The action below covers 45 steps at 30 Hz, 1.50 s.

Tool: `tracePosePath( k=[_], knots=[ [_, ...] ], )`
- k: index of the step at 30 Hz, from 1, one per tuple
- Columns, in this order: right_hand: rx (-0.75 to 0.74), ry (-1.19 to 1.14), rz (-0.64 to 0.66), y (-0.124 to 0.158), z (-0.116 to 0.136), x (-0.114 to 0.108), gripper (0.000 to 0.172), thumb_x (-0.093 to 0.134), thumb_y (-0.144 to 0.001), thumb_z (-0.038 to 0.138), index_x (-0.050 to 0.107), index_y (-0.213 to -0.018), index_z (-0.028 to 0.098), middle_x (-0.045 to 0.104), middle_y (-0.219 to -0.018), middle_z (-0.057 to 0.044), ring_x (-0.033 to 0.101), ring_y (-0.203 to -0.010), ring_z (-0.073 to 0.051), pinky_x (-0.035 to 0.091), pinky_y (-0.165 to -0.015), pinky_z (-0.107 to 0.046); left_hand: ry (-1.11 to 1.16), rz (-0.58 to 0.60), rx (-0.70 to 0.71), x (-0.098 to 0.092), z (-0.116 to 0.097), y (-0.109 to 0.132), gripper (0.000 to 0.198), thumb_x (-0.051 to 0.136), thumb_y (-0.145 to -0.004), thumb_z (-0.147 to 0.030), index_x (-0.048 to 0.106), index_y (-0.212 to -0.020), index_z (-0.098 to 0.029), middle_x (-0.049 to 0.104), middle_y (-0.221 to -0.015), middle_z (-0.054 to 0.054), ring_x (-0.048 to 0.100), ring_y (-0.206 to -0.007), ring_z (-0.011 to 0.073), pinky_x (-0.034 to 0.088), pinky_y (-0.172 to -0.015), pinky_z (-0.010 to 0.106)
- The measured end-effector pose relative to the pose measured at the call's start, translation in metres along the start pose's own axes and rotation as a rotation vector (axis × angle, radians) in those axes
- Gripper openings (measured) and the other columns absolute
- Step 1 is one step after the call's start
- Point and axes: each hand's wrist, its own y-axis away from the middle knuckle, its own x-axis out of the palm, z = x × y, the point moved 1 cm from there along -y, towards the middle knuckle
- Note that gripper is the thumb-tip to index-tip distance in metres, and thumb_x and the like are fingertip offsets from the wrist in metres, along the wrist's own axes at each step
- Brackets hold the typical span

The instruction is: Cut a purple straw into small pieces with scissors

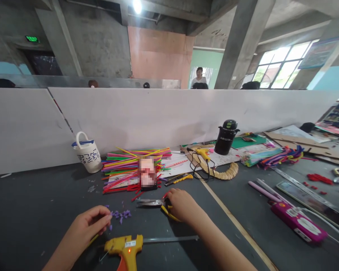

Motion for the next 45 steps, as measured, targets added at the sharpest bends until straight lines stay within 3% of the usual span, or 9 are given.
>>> tracePosePath(
  k=[3, 7, 11, 14, 20, 30, 33, 37, 45],
  knots=[
    [-0.018, -0.130, -0.055, 0.000, 0.018, -0.009, 0.024, 0.052, -0.089, 0.030, 0.055, -0.108, 0.017, 0.055, -0.111, -0.007, 0.057, -0.092, -0.020, 0.047, -0.078, -0.039, -0.037, -0.024, 0.018, -0.002, 0.000, 0.000, 0.016, 0.059, -0.070, -0.033, 0.061, -0.063, -0.018, 0.052, -0.052, -0.004, 0.049, -0.051, 0.0143, 0.039, -0.050, 0.024],
    [-0.115, -0.439, -0.140, -0.007, 0.066, -0.016, 0.011, 0.052, -0.084, 0.019, 0.059, -0.093, 0.018, 0.062, -0.091, -0.003, 0.057, -0.084, -0.015, 0.045, -0.075, -0.028, -0.091, -0.053, 0.079, 0.004, -0.007, 0.002, 0.014, 0.058, -0.072, -0.030, 0.061, -0.063, -0.019, 0.056, -0.057, -0.003, 0.051, -0.055, 0.0153, 0.039, -0.053, 0.024],
    [-0.150, -0.758, -0.167, -0.023, 0.109, -0.005, 0.009, 0.054, -0.080, 0.022, 0.059, -0.085, 0.017, 0.062, -0.077, 0.001, 0.057, -0.070, -0.012, 0.044, -0.062, -0.021, -0.143, -0.085, 0.161, 0.011, -0.017, 0.005, 0.013, 0.055, -0.074, -0.028, 0.061, -0.065, -0.021, 0.059, -0.063, -0.001, 0.054, -0.061, 0.0173, 0.041, -0.059, 0.026],
    [-0.139, -0.928, -0.157, -0.034, 0.121, 0.004, 0.004, 0.057, -0.074, 0.019, 0.059, -0.074, 0.016, 0.059, -0.066, 0.002, 0.054, -0.062, -0.011, 0.042, -0.056, -0.020, -0.186, -0.111, 0.198, 0.011, -0.019, 0.003, 0.012, 0.053, -0.075, -0.025, 0.061, -0.066, -0.021, 0.060, -0.065, 0.000, 0.055, -0.063, 0.0180, 0.041, -0.061, 0.026],
    [-0.118, -1.131, -0.119, -0.038, 0.120, 0.002, 0.008, 0.057, -0.071, 0.023, 0.058, -0.069, 0.015, 0.056, -0.062, 0.002, 0.054, -0.060, -0.012, 0.043, -0.058, -0.022, -0.256, -0.130, 0.231, 0.005, -0.024, -0.003, 0.014, 0.050, -0.078, -0.023, 0.061, -0.069, -0.021, 0.061, -0.068, 0.000, 0.055, -0.066, 0.0173, 0.040, -0.061, 0.025],
    [-0.081, -1.176, -0.146, -0.042, 0.117, 0.014, 0.009, 0.056, -0.072, 0.027, 0.054, -0.070, 0.018, 0.053, -0.064, 0.003, 0.051, -0.061, -0.012, 0.041, -0.058, -0.023, -0.386, -0.060, 0.196, 0.000, -0.024, -0.011, 0.015, 0.048, -0.079, -0.027, 0.060, -0.072, -0.022, 0.060, -0.072, -0.001, 0.056, -0.069, 0.0167, 0.040, -0.064, 0.024],
    [-0.068, -1.150, -0.121, -0.040, 0.111, 0.009, 0.008, 0.054, -0.074, 0.025, 0.053, -0.070, 0.018, 0.051, -0.062, 0.004, 0.050, -0.058, -0.011, 0.040, -0.057, -0.022, -0.444, -0.040, 0.118, -0.019, -0.012, -0.008, 0.016, 0.047, -0.080, -0.030, 0.061, -0.082, -0.023, 0.063, -0.082, 0.001, 0.058, -0.077, 0.0186, 0.040, -0.069, 0.026],
    [-0.060, -1.056, -0.021, -0.038, 0.094, 0.010, 0.006, 0.056, -0.071, 0.020, 0.055, -0.066, 0.017, 0.052, -0.060, 0.004, 0.048, -0.054, -0.010, 0.036, -0.051, -0.021, -0.556, 0.036, -0.020, -0.035, 0.017, 0.003, 0.010, 0.053, -0.071, -0.023, 0.060, -0.065, -0.021, 0.059, -0.068, 0.001, 0.056, -0.063, 0.0196, 0.038, -0.059, 0.028],
    [-0.045, -0.956, 0.027, -0.032, 0.082, 0.026, 0.005, 0.054, -0.069, 0.015, 0.057, -0.066, 0.017, 0.050, -0.056, 0.005, 0.045, -0.054, -0.010, 0.031, -0.049, -0.020, -0.639, 0.019, -0.090, -0.017, 0.046, 0.013, 0.013, 0.047, -0.072, -0.018, 0.051, -0.060, -0.022, 0.052, -0.065, 0.000, 0.052, -0.062, 0.0193, 0.034, -0.059, 0.029]
  ],
)
